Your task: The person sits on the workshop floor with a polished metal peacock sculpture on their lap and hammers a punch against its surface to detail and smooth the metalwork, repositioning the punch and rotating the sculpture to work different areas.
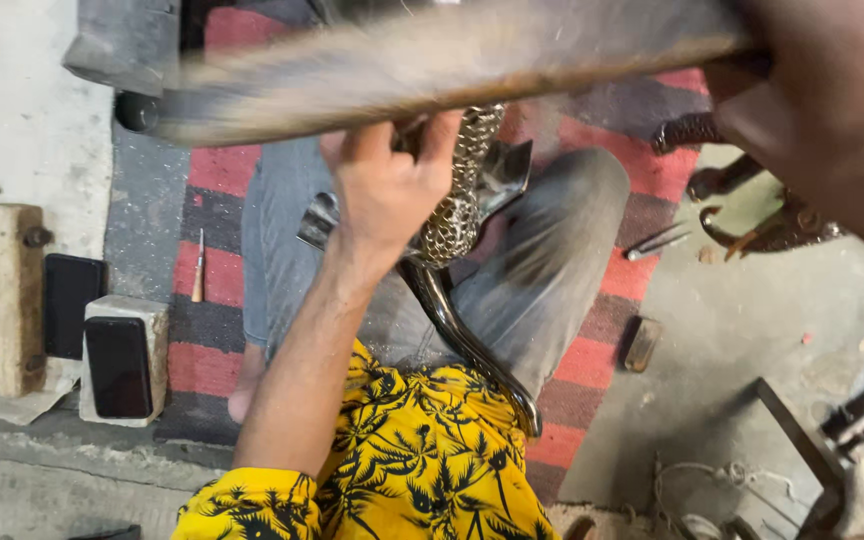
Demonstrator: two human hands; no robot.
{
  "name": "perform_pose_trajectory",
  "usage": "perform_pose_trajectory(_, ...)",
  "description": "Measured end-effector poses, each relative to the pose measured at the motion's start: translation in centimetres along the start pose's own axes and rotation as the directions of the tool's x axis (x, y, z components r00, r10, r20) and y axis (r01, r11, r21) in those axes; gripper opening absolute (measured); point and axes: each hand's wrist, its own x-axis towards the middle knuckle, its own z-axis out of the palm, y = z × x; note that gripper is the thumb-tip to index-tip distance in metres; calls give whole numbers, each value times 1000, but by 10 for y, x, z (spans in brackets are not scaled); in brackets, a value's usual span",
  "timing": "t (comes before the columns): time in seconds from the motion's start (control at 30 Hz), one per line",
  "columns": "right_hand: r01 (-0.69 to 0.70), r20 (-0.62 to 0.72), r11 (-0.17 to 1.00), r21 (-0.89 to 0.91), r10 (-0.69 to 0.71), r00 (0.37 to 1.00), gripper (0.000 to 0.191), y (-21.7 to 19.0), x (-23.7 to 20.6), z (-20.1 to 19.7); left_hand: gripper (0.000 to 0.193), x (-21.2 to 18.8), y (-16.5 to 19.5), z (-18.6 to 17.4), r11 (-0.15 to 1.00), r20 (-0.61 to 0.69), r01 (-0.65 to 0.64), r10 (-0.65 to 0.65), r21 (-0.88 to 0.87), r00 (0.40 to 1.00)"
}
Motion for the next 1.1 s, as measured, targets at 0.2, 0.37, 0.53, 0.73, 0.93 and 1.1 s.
perform_pose_trajectory(0.2, -54, 12, 999, 3, 53, 999, 15, -2, -5, -3, 25, 20, 14, -11, 888, 58, -331, 330, 318, 942)
perform_pose_trajectory(0.37, 36, -23, 999, -32, -37, 999, 12, 1, -6, 2, 23, 36, 15, -24, 992, 304, -112, 126, -63, 944)
perform_pose_trajectory(0.53, 77, -96, 997, -27, -79, 992, 9, 14, -11, 6, 30, 50, 21, -32, 971, 439, -237, 222, -19, 871)
perform_pose_trajectory(0.73, 142, -271, 987, -80, -158, 950, 9, 45, -33, 29, 31, 84, 30, -39, 931, 635, -351, 333, -102, 698)
perform_pose_trajectory(0.93, 298, -515, 950, 88, -212, 830, 16, 61, -46, 66, 33, 110, 43, -35, 917, 773, -370, 340, -147, 535)
perform_pose_trajectory(1.1, 336, -602, 941, 49, -241, 761, 23, 54, -47, 88, 34, 124, 56, -27, 925, 839, -365, 277, -102, 468)
